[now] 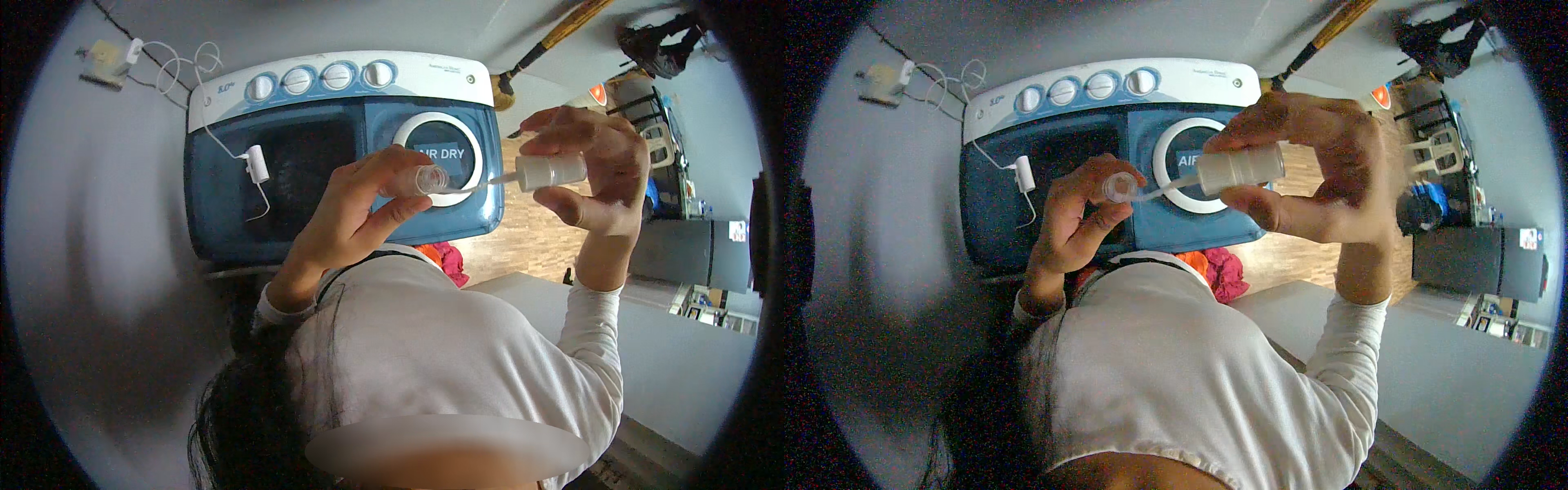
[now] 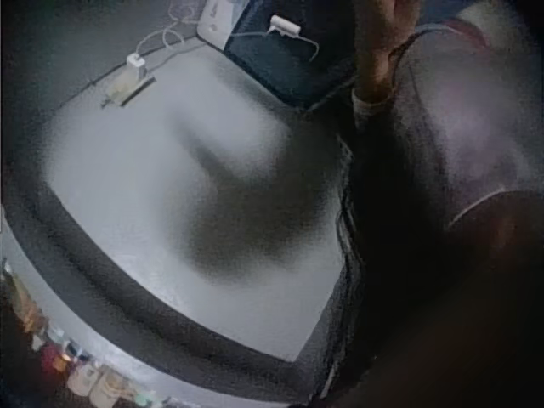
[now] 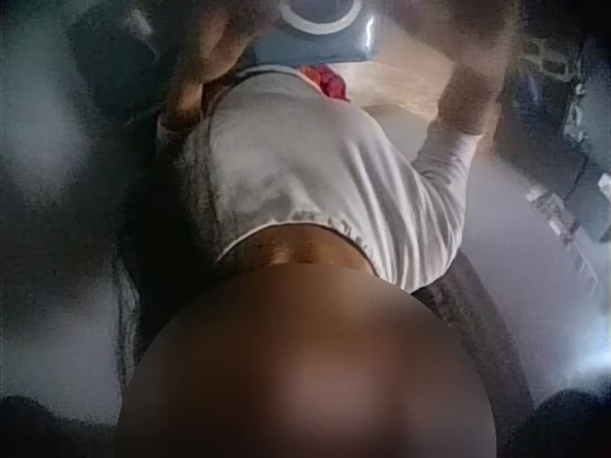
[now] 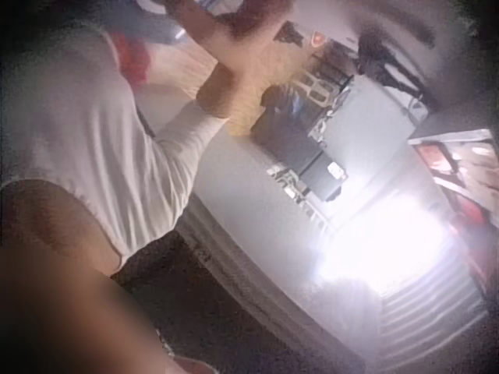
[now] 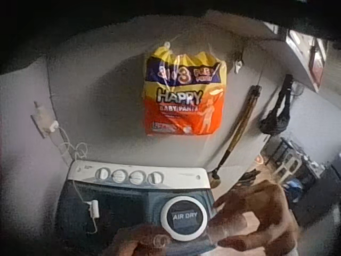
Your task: The person pours liquid from a glass into a small bottle, then places the bottle into a pouch. They walk to a table, open the pouch, and place it into a bag. They then pick up a wallet and keys from the table and place them on the washing machine.
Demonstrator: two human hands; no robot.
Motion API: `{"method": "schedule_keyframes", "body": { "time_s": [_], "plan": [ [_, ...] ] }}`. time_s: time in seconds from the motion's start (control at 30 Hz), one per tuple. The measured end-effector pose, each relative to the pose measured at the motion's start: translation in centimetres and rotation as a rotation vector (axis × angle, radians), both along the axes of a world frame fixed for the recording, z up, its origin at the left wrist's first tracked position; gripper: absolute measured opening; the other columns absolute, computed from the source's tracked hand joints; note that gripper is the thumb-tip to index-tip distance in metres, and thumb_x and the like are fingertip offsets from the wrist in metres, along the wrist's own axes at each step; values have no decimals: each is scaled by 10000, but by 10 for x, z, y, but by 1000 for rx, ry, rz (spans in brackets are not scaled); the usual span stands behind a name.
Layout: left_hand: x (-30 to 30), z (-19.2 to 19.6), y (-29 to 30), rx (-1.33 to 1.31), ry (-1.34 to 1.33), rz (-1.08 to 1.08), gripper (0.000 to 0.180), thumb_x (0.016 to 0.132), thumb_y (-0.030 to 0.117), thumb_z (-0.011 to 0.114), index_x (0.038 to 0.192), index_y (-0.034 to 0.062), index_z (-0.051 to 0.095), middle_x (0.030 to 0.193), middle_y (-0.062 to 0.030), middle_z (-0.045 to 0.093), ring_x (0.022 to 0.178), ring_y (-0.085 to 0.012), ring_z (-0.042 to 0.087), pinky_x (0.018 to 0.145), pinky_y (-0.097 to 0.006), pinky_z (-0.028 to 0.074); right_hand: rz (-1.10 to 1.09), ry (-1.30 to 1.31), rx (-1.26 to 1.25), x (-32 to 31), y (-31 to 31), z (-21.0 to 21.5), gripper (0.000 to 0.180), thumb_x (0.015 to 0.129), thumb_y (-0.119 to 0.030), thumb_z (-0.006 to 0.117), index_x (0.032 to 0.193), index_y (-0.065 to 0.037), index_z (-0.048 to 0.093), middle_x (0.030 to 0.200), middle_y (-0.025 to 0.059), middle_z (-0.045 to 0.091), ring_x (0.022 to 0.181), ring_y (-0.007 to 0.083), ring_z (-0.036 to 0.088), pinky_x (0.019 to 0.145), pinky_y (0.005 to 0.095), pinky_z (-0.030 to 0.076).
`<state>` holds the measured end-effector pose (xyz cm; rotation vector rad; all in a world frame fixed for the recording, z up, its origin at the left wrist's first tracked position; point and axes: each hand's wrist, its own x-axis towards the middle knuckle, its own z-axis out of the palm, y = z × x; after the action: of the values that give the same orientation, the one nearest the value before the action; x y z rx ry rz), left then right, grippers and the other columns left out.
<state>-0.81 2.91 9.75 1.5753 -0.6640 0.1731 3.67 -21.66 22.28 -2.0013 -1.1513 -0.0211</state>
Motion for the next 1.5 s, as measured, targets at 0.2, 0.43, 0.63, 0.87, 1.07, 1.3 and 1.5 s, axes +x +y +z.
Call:
{"method": "schedule_keyframes", "body": {
  "time_s": [0.2, 0.43, 0.63, 0.87, 1.07, 1.3, 1.5],
  "plan": [
    [15, 1, -8, 77, -134, -31, 329, 850, 118, 666, 1141, 33, 539, 975, -134, 645, 818, -248, 684, 680, -309, 555, -97, -151, -214, 1, 3, 13, 424, 525, -145, 757, 921, -10, 685, 836, 146, 684, 789, 287, 669, 748, 379, 530],
    [26, 2, -23, 112, -175, -19, 335, 837, 118, 683, 1130, 61, 531, 941, -146, 649, 776, -246, 686, 639, -320, 550, 60, -212, -287, 15, 15, -3, 279, 680, -83, 791, 939, -47, 691, 897, 108, 693, 790, 250, 676, 777, 385, 546],
    [30, 1, -32, 67, -197, 39, 342, 820, 130, 694, 1112, 56, 533, 897, -132, 652, 727, -256, 674, 591, -340, 516, -80, -142, -324, 14, 19, -6, 191, 744, -136, 751, 919, -80, 698, 752, 59, 659, 675, 252, 635, 615, 346, 501],
    [35, 0, -30, 112, -245, 132, 338, 806, 139, 696, 1096, 67, 539, 873, -89, 648, 686, -255, 641, 609, -371, 484, -205, -53, -268, 4, 26, -11, 421, 719, -172, 788, 1063, -18, 600, 916, 103, 663, 706, 209, 653, 729, 346, 544],
    [35, 2, -31, 180, -344, 130, 339, 803, 152, 698, 1094, 86, 538, 859, -68, 646, 687, -228, 640, 597, -353, 473, -195, 23, -539, 0, 22, 0, 359, 742, -151, 762, 1033, -7, 607, 1056, 137, 636, 748, 216, 666, 645, 334, 535],
    [34, 5, -29, 236, -345, 139, 333, 797, 155, 700, 1082, 98, 538, 861, -54, 645, 689, -212, 635, 589, -351, 453, -119, -48, -436, 1, 26, -4, 307, 762, -98, 728, 1029, 2, 614, 863, 119, 661, 703, 228, 656, 620, 317, 512],
    [34, 0, -32, 174, -197, 39, 302, 823, 168, 681, 1069, 74, 533, 780, -88, 654, 654, -248, 648, 558, -358, 463, -156, 49, -421, -3, 27, -11, 362, 783, -131, 722, 1092, -12, 577, 907, 124, 647, 651, 238, 622, 540, 302, 479]
  ]
}}
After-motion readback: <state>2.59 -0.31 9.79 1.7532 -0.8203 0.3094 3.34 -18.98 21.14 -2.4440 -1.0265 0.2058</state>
